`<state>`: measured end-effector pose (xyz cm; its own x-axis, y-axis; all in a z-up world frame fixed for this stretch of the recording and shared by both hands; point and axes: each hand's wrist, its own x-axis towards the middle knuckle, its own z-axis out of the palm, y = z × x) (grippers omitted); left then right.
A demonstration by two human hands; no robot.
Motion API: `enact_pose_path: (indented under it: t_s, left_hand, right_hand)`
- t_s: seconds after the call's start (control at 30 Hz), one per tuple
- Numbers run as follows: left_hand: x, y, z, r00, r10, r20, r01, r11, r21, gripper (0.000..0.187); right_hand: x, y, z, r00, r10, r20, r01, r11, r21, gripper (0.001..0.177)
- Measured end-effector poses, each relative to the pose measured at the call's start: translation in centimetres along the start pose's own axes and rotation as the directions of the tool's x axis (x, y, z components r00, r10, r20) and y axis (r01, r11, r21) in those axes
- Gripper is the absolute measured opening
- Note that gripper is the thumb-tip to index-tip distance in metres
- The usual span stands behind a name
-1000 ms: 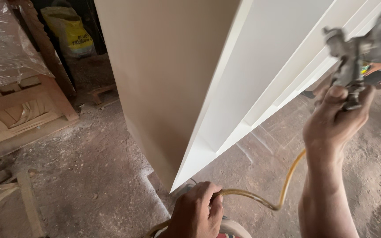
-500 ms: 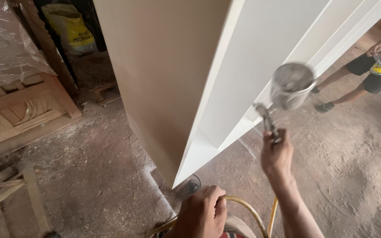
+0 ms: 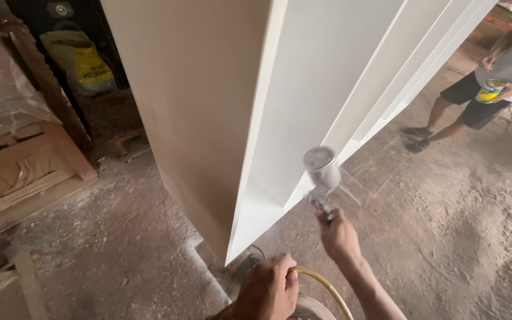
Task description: The person is spray painting a white cabinet using a pneumatic spray gun, applying paint to both the interior shelving areas and the outer surfaces.
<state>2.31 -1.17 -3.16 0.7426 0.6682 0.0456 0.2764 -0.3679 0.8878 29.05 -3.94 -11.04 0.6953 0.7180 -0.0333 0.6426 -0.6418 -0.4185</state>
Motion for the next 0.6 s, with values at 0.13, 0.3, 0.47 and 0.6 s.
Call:
enact_pose_path:
  t_s: [0.13, 0.3, 0.47, 0.6]
  left_hand:
    - [-0.2, -0.2, -0.7, 0.994, 0.093, -0.052, -0.092, 0.996, 0.012, 0.014]
    - [-0.8, -0.3, -1.3, 0.987, 0.115, -0.116, -0.117, 0.993, -0.012, 0.012]
    - [-1.5, -2.0, 0.1, 0.989, 0.009, -0.148, -0.016, 0.999, -0.043, 0.013]
    - [-2.6, -6.0, 2.4, 0.972, 0.107, -0.21, -0.109, 0.994, 0.002, 0.014]
  right_hand:
    - [1.5, -1.7, -6.6, 0.947, -0.181, -0.265, 0.208, 0.975, 0.077, 0.041]
    - [2.5, -5.2, -16.4, 0.694, -0.335, -0.637, 0.513, 0.851, 0.111, 0.054]
    - [1.2, -7.5, -22.7, 0.518, -0.342, -0.784, 0.715, 0.676, 0.178, 0.056]
    - [-0.3, -4.9, -21.5, 0.574, -0.328, -0.75, 0.728, 0.625, 0.283, 0.053]
